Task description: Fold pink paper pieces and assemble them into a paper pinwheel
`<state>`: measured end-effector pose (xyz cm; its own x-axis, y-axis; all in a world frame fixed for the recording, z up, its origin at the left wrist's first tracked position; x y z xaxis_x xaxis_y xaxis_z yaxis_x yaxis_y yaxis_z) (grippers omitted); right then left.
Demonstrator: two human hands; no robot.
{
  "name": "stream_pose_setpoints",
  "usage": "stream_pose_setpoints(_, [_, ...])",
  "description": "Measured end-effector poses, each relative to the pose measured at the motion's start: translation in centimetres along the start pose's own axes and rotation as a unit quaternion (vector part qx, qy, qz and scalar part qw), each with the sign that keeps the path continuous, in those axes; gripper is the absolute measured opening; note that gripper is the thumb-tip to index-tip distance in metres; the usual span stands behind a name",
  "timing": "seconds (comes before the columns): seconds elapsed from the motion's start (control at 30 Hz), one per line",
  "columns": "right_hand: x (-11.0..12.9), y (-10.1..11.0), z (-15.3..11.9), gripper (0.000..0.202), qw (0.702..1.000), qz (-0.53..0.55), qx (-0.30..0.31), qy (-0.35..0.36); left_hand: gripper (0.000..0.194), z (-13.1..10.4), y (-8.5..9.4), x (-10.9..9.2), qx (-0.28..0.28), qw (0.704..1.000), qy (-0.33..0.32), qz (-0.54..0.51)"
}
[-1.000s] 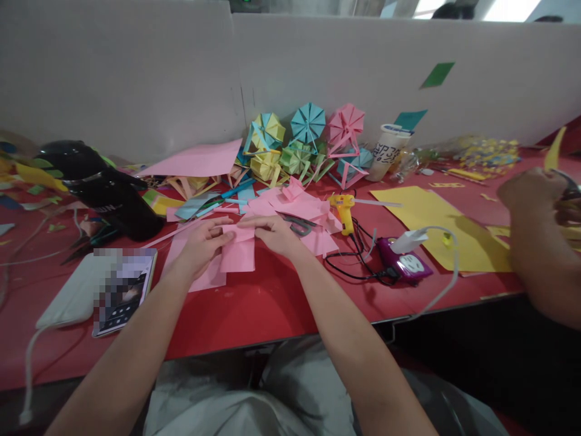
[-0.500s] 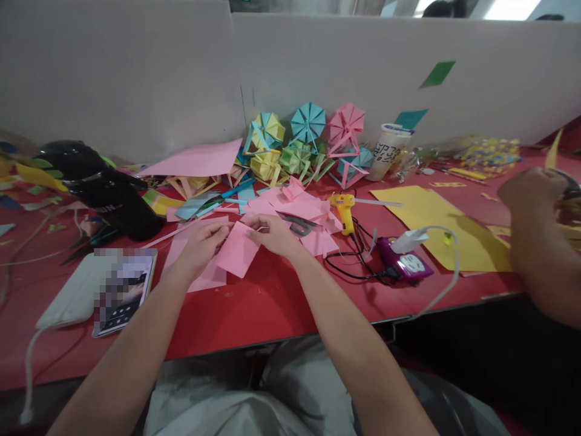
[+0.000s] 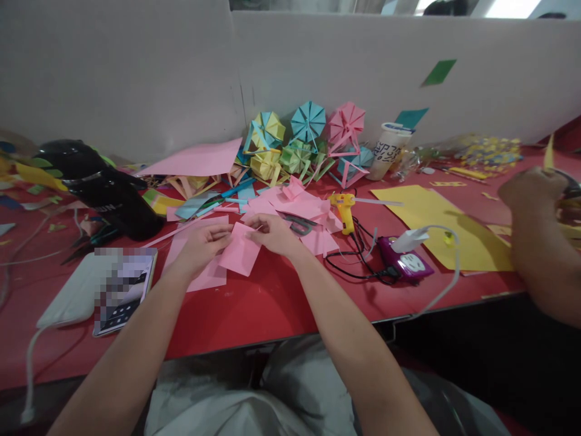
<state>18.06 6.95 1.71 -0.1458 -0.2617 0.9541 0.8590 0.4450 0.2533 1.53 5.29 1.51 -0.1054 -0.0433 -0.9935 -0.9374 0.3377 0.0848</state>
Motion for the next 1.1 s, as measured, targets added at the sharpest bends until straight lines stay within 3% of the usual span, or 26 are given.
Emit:
stream_pose_setpoints(0.4, [0.3, -0.4, -0.2, 0.032, 1.0, 0.004, -0.015, -0.026, 0.028, -0.3, -0.5, -0.6, 0.016, 0.999, -0.005, 0.046])
stream_pose_setpoints(0.87, [0.2, -0.6, -0.1, 0.032, 1.0, 0.002, -0.018, -0.018, 0.045, -0.5, -1.1, -0.2, 0.049, 0.997, -0.009, 0.059])
stream_pose_setpoints(1.1, [0.6, -0.4, 0.1, 0.027, 0.999, 0.014, -0.046, 0.024, 0.046, -0.4, -1.3, -0.5, 0.05, 0.998, -0.012, 0.041])
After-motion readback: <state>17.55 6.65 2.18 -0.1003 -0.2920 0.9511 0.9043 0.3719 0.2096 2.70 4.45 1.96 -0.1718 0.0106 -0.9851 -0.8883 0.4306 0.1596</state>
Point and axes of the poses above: each hand's wrist, its own z-axis towards the middle knuckle, its own y-axis out of the back of the hand, x = y × z, the point moved 6 cm from there along z, towards the middle knuckle, and after that the axes turned 9 degrees about x, right-handed, at the moved point
